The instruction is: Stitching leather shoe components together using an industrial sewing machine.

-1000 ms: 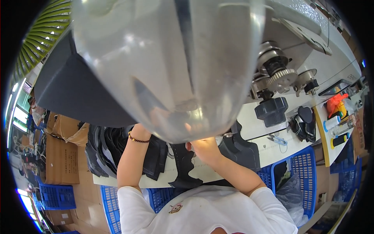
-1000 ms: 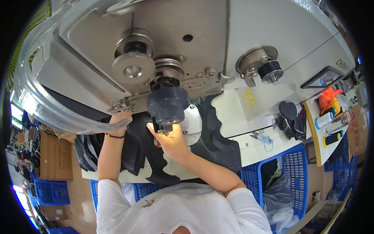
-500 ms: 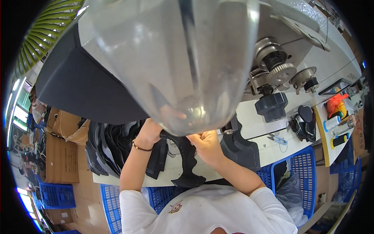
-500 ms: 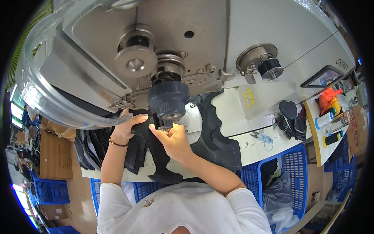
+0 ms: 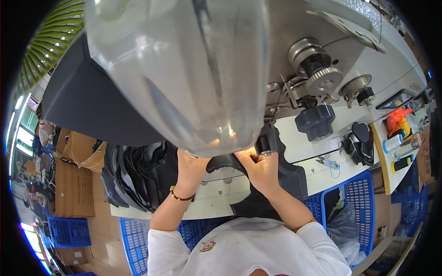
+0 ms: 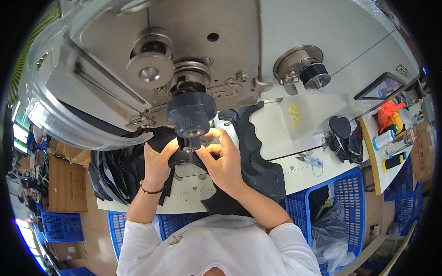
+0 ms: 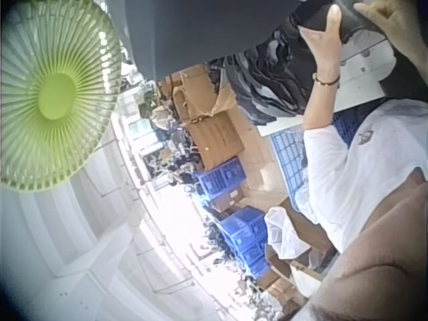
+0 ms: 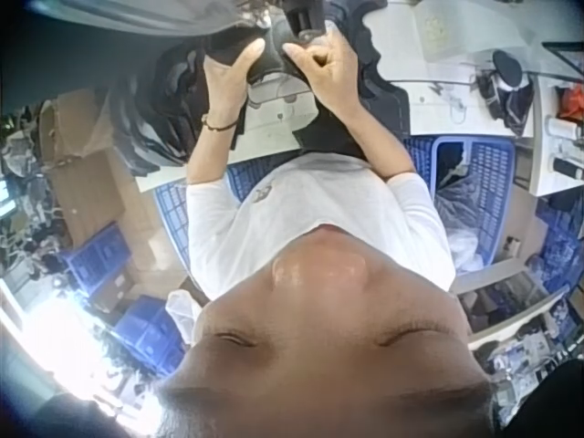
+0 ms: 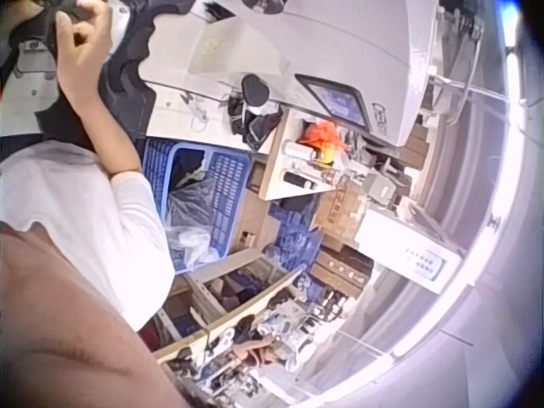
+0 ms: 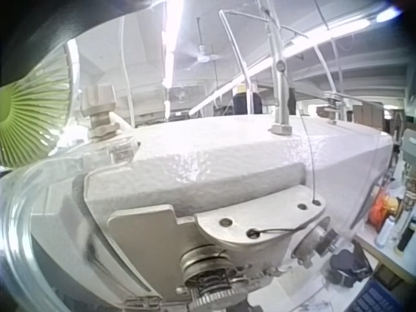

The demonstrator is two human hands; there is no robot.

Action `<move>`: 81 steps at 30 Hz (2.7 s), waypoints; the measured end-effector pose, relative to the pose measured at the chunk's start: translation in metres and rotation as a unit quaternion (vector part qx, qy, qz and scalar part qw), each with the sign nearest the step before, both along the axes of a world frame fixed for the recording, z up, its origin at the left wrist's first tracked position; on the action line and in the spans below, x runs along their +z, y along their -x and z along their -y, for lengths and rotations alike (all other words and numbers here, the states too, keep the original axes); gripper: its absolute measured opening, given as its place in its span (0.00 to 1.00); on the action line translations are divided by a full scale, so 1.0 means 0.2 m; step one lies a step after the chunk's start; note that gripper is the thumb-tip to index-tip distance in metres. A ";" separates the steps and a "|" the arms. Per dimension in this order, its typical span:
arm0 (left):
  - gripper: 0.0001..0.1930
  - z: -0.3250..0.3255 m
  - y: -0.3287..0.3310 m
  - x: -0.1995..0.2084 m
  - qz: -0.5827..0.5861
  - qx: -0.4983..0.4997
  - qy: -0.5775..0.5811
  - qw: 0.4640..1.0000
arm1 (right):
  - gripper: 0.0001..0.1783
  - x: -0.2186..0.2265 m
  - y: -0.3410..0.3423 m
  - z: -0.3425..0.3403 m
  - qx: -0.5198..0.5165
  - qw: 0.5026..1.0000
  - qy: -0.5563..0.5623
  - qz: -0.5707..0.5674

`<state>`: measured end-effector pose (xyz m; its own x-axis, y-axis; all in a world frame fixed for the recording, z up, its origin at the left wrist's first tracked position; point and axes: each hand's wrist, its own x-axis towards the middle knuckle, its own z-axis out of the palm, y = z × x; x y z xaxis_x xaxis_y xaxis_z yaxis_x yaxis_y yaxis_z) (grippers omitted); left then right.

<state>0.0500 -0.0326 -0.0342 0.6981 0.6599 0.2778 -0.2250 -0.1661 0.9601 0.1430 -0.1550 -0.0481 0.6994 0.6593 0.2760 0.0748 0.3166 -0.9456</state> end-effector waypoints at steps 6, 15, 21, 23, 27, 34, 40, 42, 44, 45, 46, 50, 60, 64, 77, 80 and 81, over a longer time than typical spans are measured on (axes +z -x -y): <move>0.05 0.09 0.02 0.07 -0.036 -0.068 0.152 0.985 | 0.07 0.04 -0.06 0.00 -0.065 0.984 0.008 0.165; 0.03 0.14 -0.02 0.03 0.011 -0.002 0.128 0.992 | 0.03 0.09 -0.13 0.02 -0.082 0.950 0.040 0.299; 0.06 0.07 -0.01 -0.11 -0.022 0.043 -0.018 0.999 | 0.03 0.07 -0.16 0.02 -0.097 0.917 0.071 0.381; 0.07 0.03 0.00 -0.16 -0.196 0.149 -0.595 0.765 | 0.05 0.06 -0.17 0.00 -0.093 0.913 0.080 0.388; 0.07 0.02 -0.02 -0.17 -0.202 0.153 -0.618 0.744 | 0.06 0.07 -0.16 -0.02 -0.093 0.944 0.051 0.312; 0.05 0.05 -0.05 -0.08 -0.074 0.075 -0.051 0.993 | 0.06 0.08 -0.16 -0.03 -0.112 0.934 0.042 0.337; 0.02 0.05 -0.04 -0.09 -0.084 0.055 -0.107 0.989 | 0.05 0.08 -0.17 -0.03 -0.104 0.929 0.064 0.349; 0.02 0.05 -0.04 -0.09 -0.098 0.073 -0.149 0.981 | 0.04 0.07 -0.17 -0.03 -0.112 0.927 0.057 0.352; 0.02 0.05 -0.05 -0.07 -0.061 0.029 -0.048 0.997 | 0.03 0.05 -0.19 -0.02 -0.110 0.915 0.062 0.384; 0.02 0.03 -0.05 -0.09 -0.060 0.031 -0.049 0.997 | 0.03 0.06 -0.18 -0.03 -0.109 0.915 0.061 0.384; 0.02 0.01 -0.04 -0.13 -0.083 0.057 -0.075 0.992 | 0.04 0.07 -0.16 -0.02 -0.112 0.922 0.079 0.363; 0.01 -0.01 -0.06 -0.11 -0.132 0.054 -0.142 0.980 | 0.06 0.07 -0.15 -0.03 -0.127 0.923 0.063 0.358; 0.04 -0.06 -0.06 -0.05 -0.092 0.036 -0.163 0.982 | 0.07 0.09 -0.12 -0.04 -0.148 0.902 0.060 0.401; 0.06 -0.06 -0.05 0.02 -0.043 -0.049 0.034 0.997 | 0.07 0.10 -0.12 -0.03 -0.162 0.873 0.134 0.440; 0.04 -0.06 -0.03 0.05 -0.127 -0.041 0.075 0.988 | 0.11 0.10 -0.11 0.01 -0.143 0.865 0.073 0.476; 0.04 -0.12 -0.03 -0.04 -0.054 -0.043 0.076 0.995 | 0.12 0.10 -0.11 0.00 -0.144 0.871 0.095 0.461; 0.04 -0.12 -0.05 -0.03 -0.054 -0.045 0.076 0.995 | 0.12 0.09 -0.12 0.00 -0.146 0.870 0.096 0.460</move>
<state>0.0596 -0.0087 -0.0399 0.7767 0.6220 0.0988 -0.1259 -0.0004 0.9920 0.1668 -0.1554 -0.0297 0.3856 0.5854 0.7132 0.8798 -0.0004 -0.4753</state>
